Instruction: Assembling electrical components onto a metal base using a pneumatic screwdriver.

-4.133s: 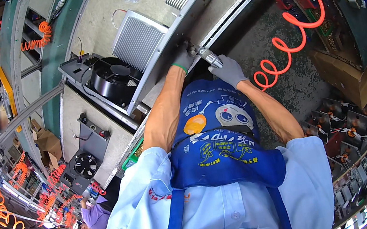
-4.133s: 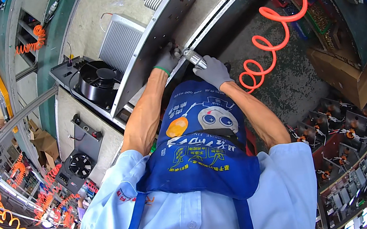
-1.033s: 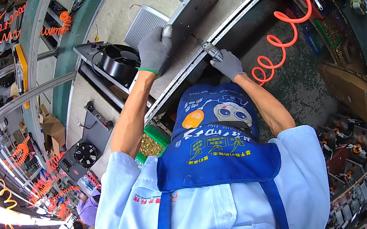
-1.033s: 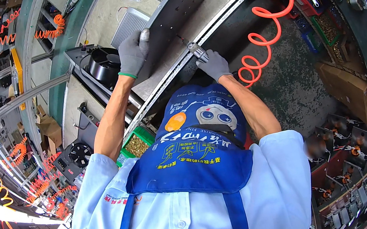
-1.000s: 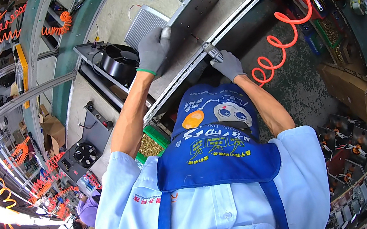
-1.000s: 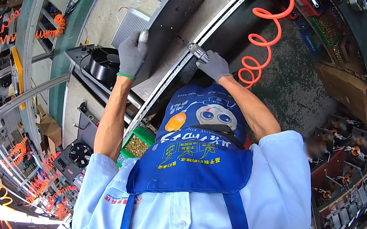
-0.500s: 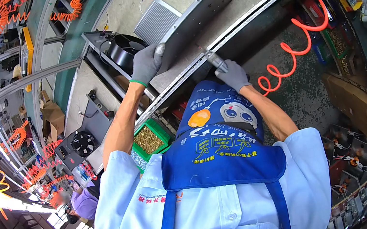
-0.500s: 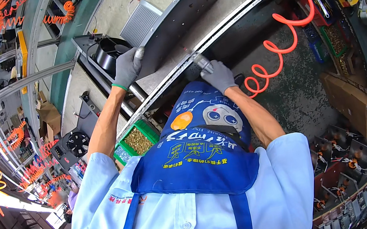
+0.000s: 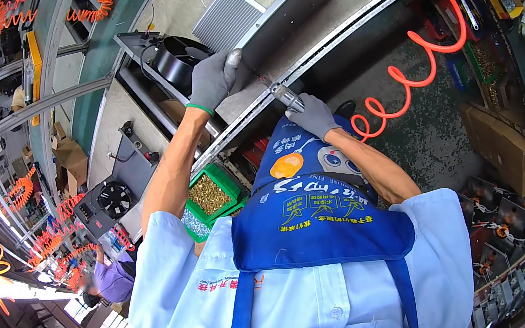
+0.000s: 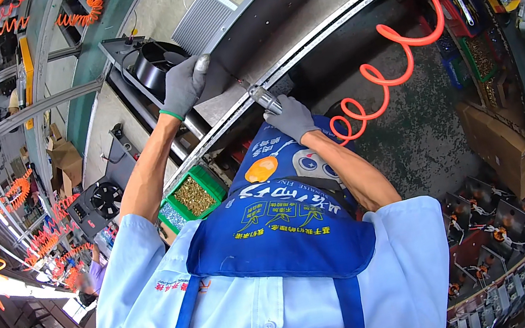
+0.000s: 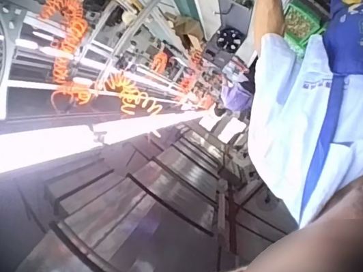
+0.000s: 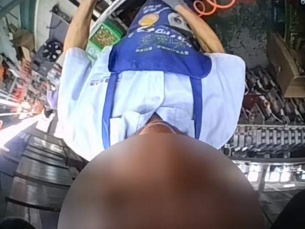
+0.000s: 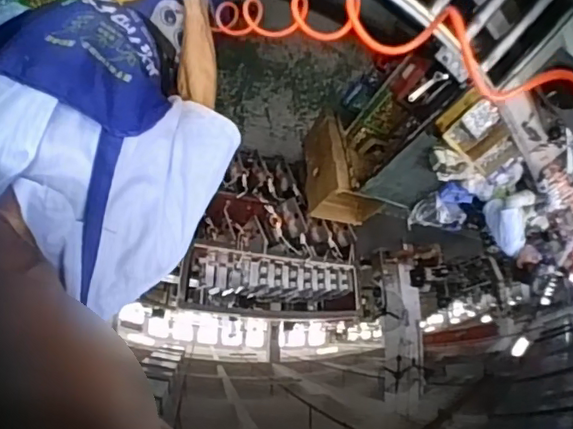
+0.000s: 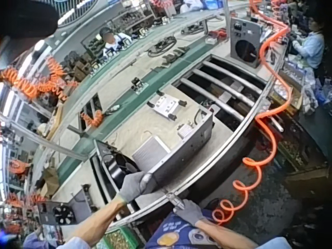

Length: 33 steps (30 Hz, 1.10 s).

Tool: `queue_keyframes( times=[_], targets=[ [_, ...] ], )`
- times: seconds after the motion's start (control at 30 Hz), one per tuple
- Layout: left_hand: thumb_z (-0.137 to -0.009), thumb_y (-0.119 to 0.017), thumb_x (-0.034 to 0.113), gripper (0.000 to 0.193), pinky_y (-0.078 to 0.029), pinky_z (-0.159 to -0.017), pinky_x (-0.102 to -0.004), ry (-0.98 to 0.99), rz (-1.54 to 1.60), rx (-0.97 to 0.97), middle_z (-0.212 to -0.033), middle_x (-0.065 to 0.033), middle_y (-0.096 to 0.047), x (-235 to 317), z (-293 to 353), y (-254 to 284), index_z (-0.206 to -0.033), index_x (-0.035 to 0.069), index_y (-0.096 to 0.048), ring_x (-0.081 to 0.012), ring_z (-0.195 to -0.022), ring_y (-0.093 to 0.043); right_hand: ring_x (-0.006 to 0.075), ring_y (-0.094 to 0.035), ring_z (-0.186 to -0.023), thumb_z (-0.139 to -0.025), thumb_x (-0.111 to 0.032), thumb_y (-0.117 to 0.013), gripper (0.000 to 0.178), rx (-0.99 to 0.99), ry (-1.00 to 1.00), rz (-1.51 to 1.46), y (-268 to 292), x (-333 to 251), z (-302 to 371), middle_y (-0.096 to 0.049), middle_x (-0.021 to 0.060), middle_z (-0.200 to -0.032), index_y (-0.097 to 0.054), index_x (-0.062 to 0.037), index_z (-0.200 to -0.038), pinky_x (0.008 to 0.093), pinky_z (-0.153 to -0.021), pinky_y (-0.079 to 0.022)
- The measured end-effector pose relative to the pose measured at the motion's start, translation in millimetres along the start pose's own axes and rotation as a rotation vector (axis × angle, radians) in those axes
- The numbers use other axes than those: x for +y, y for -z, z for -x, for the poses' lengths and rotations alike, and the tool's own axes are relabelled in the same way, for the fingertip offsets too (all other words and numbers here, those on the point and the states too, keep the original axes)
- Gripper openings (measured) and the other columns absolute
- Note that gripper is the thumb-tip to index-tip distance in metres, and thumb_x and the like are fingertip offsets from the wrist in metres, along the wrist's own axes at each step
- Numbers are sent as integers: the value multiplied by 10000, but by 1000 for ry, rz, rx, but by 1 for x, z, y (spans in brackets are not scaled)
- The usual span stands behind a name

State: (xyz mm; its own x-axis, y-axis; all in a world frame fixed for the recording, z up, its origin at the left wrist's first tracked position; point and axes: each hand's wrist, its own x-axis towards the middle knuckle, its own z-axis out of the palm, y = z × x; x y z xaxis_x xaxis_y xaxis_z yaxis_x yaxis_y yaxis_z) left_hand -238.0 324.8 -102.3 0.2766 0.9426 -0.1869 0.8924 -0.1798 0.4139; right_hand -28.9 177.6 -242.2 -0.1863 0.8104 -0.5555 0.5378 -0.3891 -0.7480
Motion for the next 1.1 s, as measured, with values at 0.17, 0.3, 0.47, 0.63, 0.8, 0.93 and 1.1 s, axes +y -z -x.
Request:
queue_keyframes(
  times=[0.17, 0.3, 0.47, 0.63, 0.8, 0.93, 1.1],
  targets=[
    [-977, -445, 536, 524, -491, -674, -492, -1, -2, -4, -807, -229, -636, 0, -3, -1, -898, 68, -667, -446, -807, -621, 403, -622, -998, -778, -437, -727, 478, 4, -53, -2, 1, 2, 3, -636, 220, -1037, -618, -47, -1033, 479, -855, -491],
    [-976, -451, 534, 520, -487, -661, -492, -9, 10, -5, -791, -229, -629, 0, -4, -2, -892, 68, -666, -445, -791, -620, 401, -619, -1010, -780, -437, -726, 482, 16, -33, -1, -1, 1, 0, -633, 223, -1057, -616, -45, -1038, 476, -861, -489],
    [-978, -438, 549, 545, -482, -645, -488, -23, 3, 20, -776, -227, -625, 1, -4, -3, -874, 62, -660, -442, -770, -616, 345, -664, -765, -799, -417, -720, 417, 43, 41, -28, 2, 8, -6, -653, 156, -829, -626, -45, -963, 430, -684, -527],
    [-982, -430, 550, 561, -478, -637, -490, -38, 15, 67, -764, -227, -619, 2, -3, -6, -839, 52, -647, -441, -755, -615, 133, -544, -493, -843, -397, -687, 342, -416, -273, -653, 12, 16, -18, -584, 60, -692, -612, -66, -891, 287, -426, -408],
    [-980, -432, 555, 571, -472, -632, -500, -38, -21, 82, -744, -229, -606, 5, -2, -7, -797, 51, -630, -446, -743, -610, 329, -651, -695, -806, -422, -708, 406, 118, 32, 17, -10, 10, -7, -627, 137, -733, -625, -45, -930, 418, -655, -525],
    [-983, -414, 561, 580, -473, -634, -501, -8, -31, 60, -755, -228, -611, 9, -2, -5, -811, 51, -632, -447, -751, -609, 329, -654, -692, -808, -436, -706, 454, -128, -88, -262, -7, 8, -10, -635, 139, -771, -612, -37, -1003, 423, -655, -528],
    [-990, -461, 484, 477, -499, -638, -451, -12, -74, 52, -763, -208, -622, 9, -2, -5, -954, 57, -672, -417, -754, -635, 144, -563, -489, -856, -431, -674, 411, -424, -302, -794, -2, 5, -7, -581, 57, -691, -608, -43, -970, 304, -423, -431]
  ],
)
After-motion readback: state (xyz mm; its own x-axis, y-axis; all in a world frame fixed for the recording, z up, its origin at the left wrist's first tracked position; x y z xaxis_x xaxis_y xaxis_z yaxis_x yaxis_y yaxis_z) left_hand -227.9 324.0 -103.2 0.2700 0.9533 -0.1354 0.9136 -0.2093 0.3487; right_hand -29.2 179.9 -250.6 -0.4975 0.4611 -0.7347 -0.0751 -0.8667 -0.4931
